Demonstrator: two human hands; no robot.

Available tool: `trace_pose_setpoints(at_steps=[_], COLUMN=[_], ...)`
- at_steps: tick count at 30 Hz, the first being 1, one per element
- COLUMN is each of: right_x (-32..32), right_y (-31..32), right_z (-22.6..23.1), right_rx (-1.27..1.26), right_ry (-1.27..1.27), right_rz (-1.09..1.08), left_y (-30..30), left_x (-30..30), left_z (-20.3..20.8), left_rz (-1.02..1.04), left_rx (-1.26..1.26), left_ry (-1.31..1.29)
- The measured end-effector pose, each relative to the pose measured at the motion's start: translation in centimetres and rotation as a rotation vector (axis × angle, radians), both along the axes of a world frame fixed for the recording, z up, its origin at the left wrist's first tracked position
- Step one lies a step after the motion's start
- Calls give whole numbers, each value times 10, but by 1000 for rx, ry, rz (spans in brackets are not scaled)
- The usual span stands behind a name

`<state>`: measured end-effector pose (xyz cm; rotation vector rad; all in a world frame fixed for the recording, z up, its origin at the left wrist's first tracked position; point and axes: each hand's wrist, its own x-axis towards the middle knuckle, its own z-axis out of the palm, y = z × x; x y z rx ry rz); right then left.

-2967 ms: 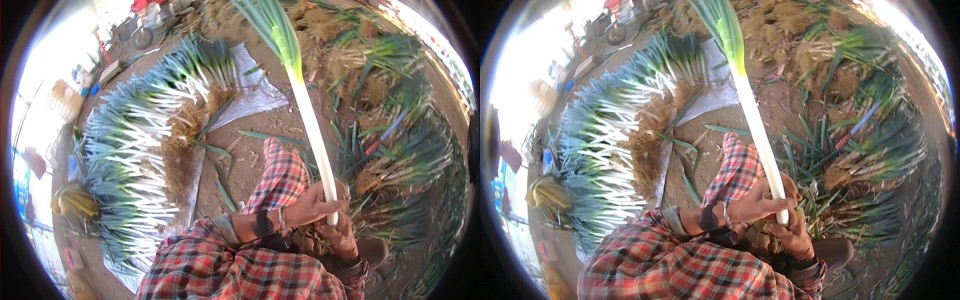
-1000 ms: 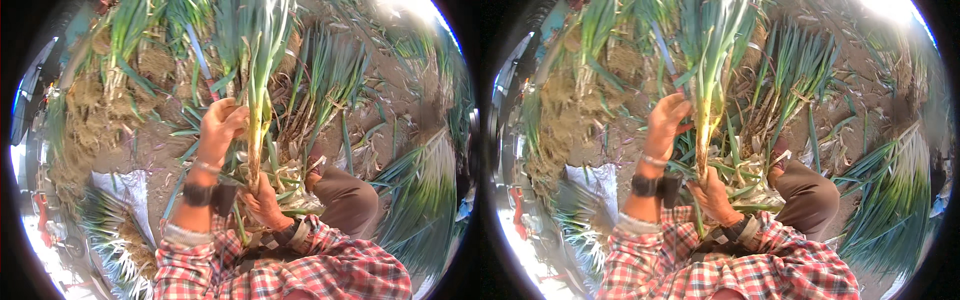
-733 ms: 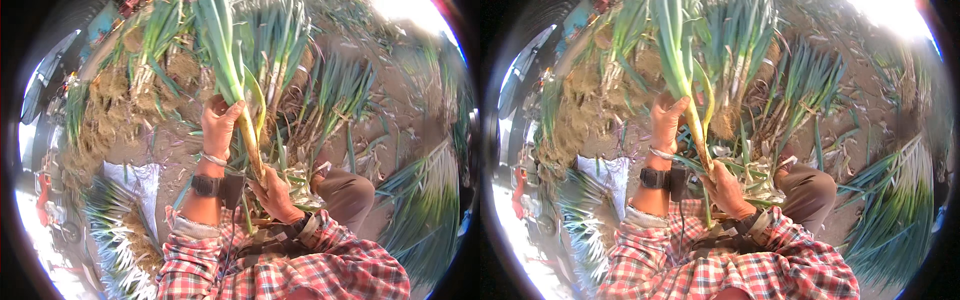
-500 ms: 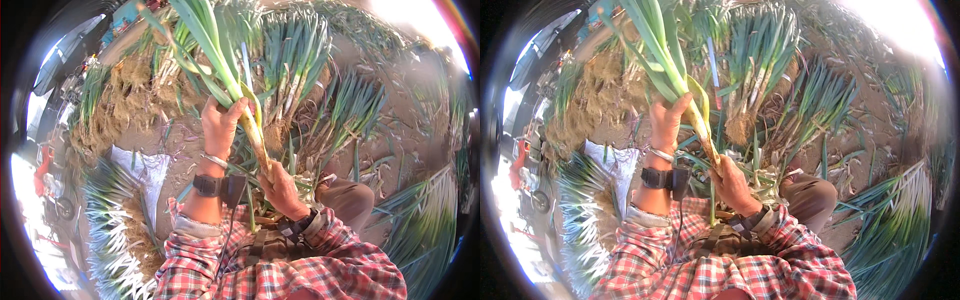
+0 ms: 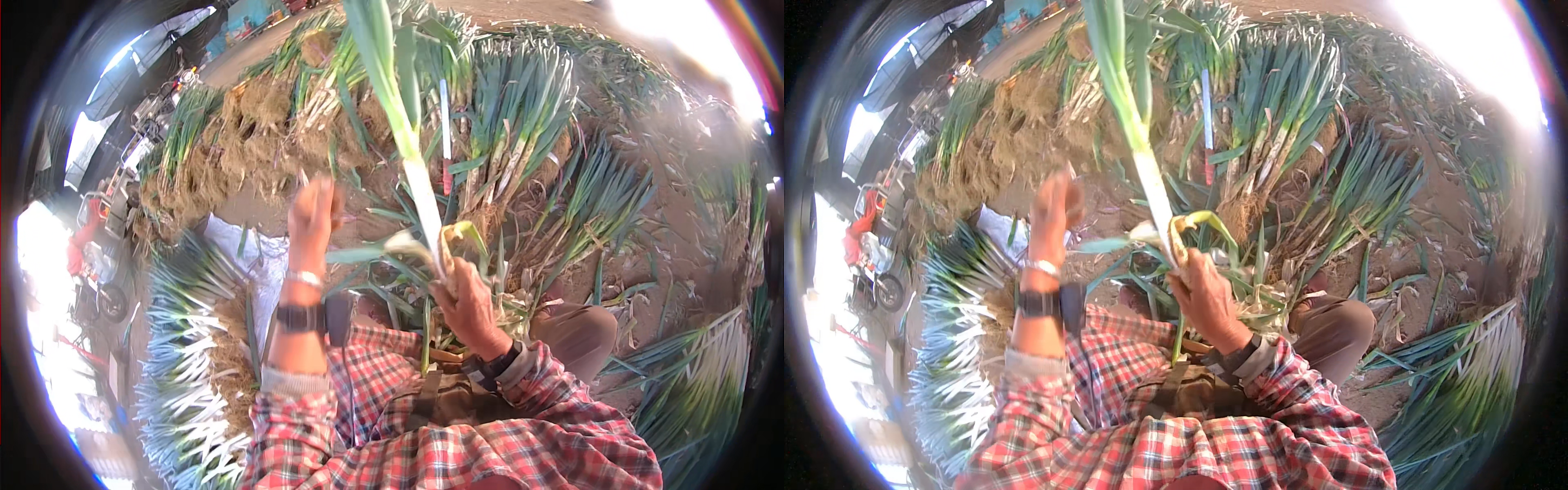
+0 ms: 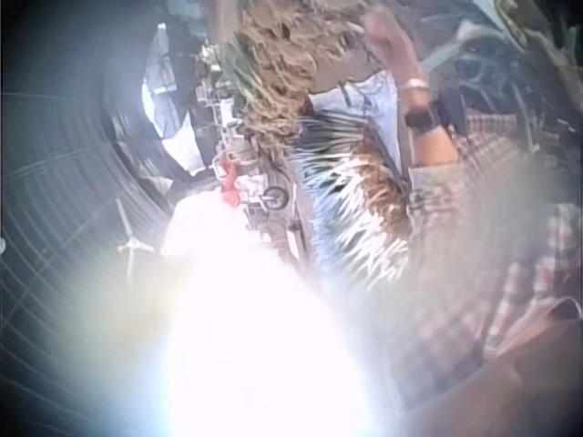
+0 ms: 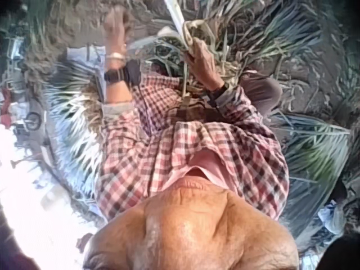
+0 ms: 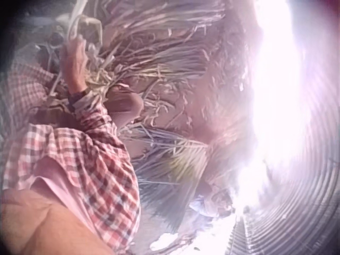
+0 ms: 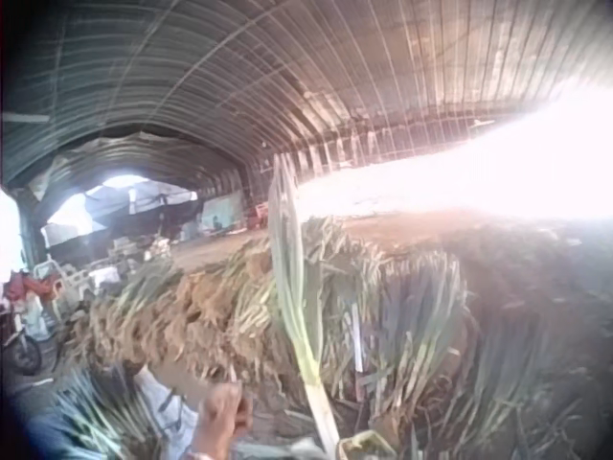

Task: The person picks up a leek, peels away the outer layers by hand, and places it onto a pile before repeating the process with another leek.

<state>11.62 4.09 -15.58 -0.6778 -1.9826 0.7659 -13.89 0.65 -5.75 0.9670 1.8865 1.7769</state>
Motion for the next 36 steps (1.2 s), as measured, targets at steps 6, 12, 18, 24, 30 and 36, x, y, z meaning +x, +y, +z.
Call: trace_pose_setpoints(at_steps=[6,12,18,24,30,36], right_x=[12,-25,-45,-39,46,69], right_y=[-27,24,15,25,13,31], right_z=[11,72,90,79,27,-41], right_rx=[-70,-793,-875,-465,-1126,-146], right_ry=[-275,371,580,121,141,-649], right_rz=[464,818,762,595,761,63], left_y=[45,9,6,11,-6,-22], left_x=[14,58,84,83,52,74], left_z=[68,58,42,11,2,5], left_rz=[-207,-375,-267,-98,-193,-358], left_rx=[243,149,184,131,143,253], left_ry=[-311,-604,-398,-409,-599,-817])
